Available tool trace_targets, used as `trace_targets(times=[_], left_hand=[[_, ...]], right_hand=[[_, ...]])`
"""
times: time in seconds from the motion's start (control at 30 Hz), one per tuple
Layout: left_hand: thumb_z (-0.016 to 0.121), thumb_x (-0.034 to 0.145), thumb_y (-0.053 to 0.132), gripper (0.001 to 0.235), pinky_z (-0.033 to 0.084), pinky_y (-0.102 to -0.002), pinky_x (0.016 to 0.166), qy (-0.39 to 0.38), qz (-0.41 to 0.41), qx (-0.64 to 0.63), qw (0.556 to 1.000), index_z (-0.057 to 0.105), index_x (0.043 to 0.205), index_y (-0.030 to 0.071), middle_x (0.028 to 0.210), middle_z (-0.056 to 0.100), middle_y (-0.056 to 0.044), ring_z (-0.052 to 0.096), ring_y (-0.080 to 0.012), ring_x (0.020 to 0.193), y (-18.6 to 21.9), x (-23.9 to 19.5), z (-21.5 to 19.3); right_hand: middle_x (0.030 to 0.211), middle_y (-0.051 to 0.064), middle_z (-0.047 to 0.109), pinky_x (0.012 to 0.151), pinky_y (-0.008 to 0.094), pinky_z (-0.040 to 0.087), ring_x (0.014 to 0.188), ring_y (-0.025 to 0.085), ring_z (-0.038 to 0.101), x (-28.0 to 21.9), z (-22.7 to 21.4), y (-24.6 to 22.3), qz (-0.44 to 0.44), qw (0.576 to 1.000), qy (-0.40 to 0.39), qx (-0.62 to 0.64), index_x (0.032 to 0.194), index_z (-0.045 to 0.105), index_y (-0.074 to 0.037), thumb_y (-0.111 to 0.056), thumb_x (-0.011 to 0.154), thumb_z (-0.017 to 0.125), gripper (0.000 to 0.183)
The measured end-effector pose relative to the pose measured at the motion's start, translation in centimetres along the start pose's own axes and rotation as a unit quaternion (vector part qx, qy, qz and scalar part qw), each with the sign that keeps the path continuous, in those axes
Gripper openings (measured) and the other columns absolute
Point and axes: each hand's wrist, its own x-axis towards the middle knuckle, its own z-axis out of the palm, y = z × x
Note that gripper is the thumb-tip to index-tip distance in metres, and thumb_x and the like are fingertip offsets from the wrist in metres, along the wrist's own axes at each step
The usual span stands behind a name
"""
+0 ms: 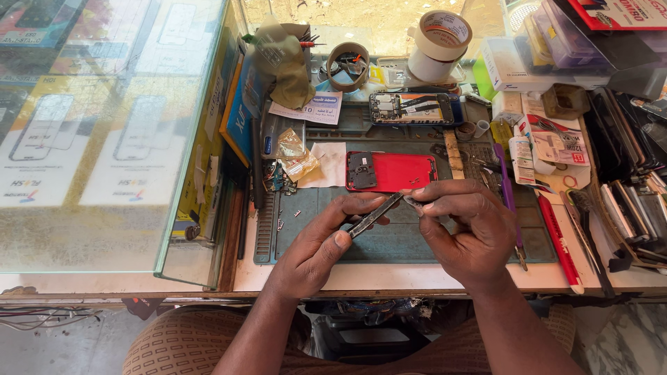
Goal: The person disassembles a smartphone using a screwdriver and a metal prying tool. They remove screws, pry open the casing, and separate the screen assembly from the phone body.
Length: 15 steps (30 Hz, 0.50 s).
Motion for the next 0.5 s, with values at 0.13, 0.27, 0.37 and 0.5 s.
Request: trace_targets(times=[0.13, 0.27, 0.37, 0.5], left_hand=[[0.042, 0.111, 0.054, 0.064, 0.037, -0.050, 0.127, 0.000, 0.000, 0.004, 1.000, 0.051, 0.152, 0.005, 0.145, 0.060, -0.019, 0.055, -0.0317, 0.144, 0.07, -0.05, -0.08], [0.042, 0.111, 0.054, 0.065, 0.034, -0.049, 0.128, 0.004, 0.003, 0.013, 1.000, 0.051, 0.152, 0.004, 0.150, 0.057, -0.019, 0.049, -0.0325, 0.150, 0.05, -0.05, -0.12], [0.042, 0.111, 0.055, 0.066, 0.034, -0.049, 0.129, 0.004, 0.000, 0.013, 1.000, 0.051, 0.152, 0.004, 0.151, 0.057, -0.019, 0.049, -0.0325, 0.150, 0.01, -0.05, -0.17], [0.042, 0.111, 0.057, 0.067, 0.036, -0.049, 0.127, -0.008, -0.005, 0.007, 1.000, 0.051, 0.152, 0.004, 0.150, 0.057, -0.019, 0.051, -0.0319, 0.148, -0.07, -0.01, -0.19]], right_hand=[[0.116, 0.010, 0.070, 0.079, 0.022, 0.067, 0.111, 0.017, 0.075, 0.12, -0.02, -0.03, -0.013, 0.998, -0.023, 0.048, 0.108, 0.061, -0.008, 0.001, 0.099, 0.072, 0.017], [0.112, 0.011, 0.072, 0.070, 0.019, 0.063, 0.107, 0.019, 0.076, 0.38, -0.25, -0.27, 0.001, 1.000, -0.028, 0.013, 0.103, 0.063, -0.007, 0.002, 0.093, 0.075, 0.018], [0.112, 0.012, 0.073, 0.081, 0.026, 0.064, 0.109, 0.020, 0.076, 0.62, -0.30, -0.55, -0.030, 0.999, -0.033, -0.014, 0.102, 0.063, -0.007, 0.003, 0.092, 0.075, 0.019], [0.106, 0.012, 0.075, 0.083, 0.029, 0.065, 0.102, 0.018, 0.076, 0.80, -0.07, -0.94, -0.032, 0.998, -0.016, -0.056, 0.100, 0.065, -0.006, 0.007, 0.089, 0.077, 0.020]])
